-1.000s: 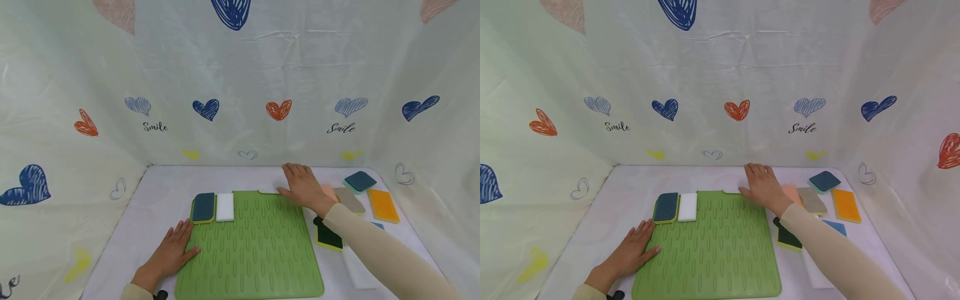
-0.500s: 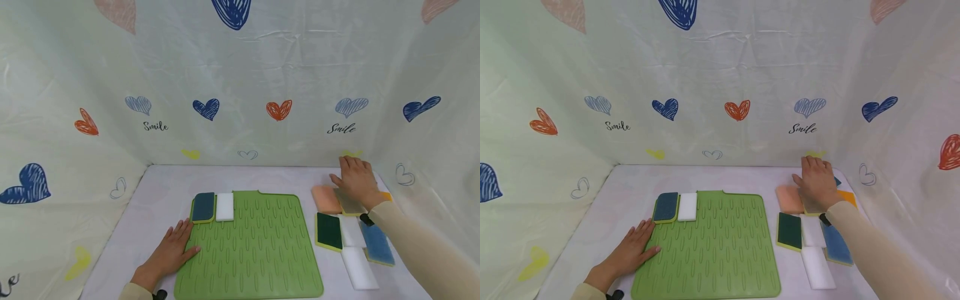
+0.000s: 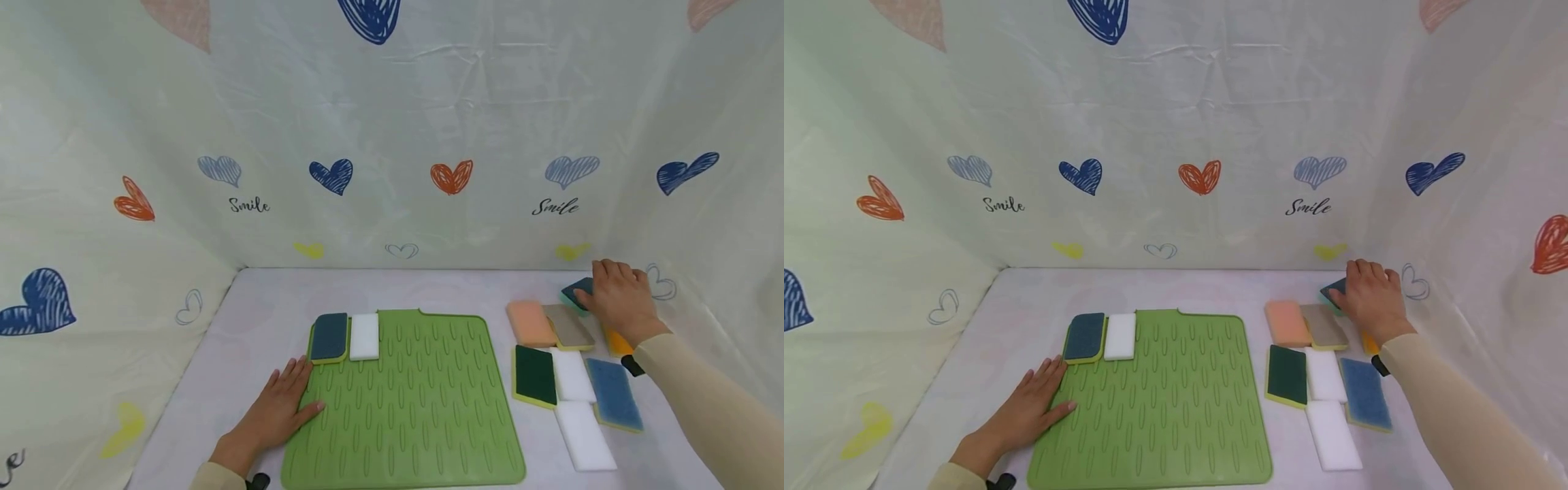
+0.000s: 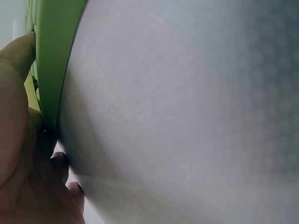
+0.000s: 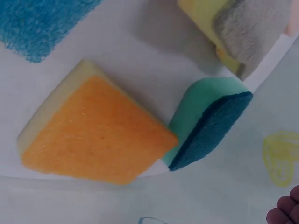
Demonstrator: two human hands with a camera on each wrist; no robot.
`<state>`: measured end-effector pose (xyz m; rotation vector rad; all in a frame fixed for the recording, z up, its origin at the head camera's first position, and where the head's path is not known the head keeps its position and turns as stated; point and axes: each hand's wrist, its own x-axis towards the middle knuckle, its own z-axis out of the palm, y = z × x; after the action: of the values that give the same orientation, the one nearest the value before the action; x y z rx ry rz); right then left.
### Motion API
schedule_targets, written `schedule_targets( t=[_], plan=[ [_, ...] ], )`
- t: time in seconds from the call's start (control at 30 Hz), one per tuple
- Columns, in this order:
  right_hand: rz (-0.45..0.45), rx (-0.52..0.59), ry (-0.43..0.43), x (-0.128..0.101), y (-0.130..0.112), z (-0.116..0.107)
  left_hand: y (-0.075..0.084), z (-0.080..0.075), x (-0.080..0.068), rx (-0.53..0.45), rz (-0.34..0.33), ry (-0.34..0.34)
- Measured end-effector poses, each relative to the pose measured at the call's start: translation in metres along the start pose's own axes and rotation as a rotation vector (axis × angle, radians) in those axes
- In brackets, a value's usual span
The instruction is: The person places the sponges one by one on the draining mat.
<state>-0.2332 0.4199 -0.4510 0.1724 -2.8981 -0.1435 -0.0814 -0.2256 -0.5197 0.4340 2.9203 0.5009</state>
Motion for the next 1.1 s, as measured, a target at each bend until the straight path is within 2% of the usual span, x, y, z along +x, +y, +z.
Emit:
schedule_targets(
  t=[0.13,0.37,0.73,0.93,1.1],
  plan=[
    [0.044,0.005,-0.047,-0.002,0.009,0.006,-0.003,0.002,0.001,0.014,0.002,-0.002],
    [0.071,0.004,-0.034,-0.004,0.016,0.015,-0.008,0.004,0.002,0.024,-0.008,-0.008],
    [0.095,-0.001,-0.090,-0.007,0.024,0.034,-0.007,0.005,0.002,0.017,-0.014,-0.008],
    [0.179,0.014,-0.149,-0.005,0.018,0.037,-0.007,0.005,0.001,0.010,-0.015,-0.012],
    [0.235,0.050,-0.160,-0.006,0.014,0.038,-0.007,0.005,0.002,0.012,-0.014,-0.012]
  ],
)
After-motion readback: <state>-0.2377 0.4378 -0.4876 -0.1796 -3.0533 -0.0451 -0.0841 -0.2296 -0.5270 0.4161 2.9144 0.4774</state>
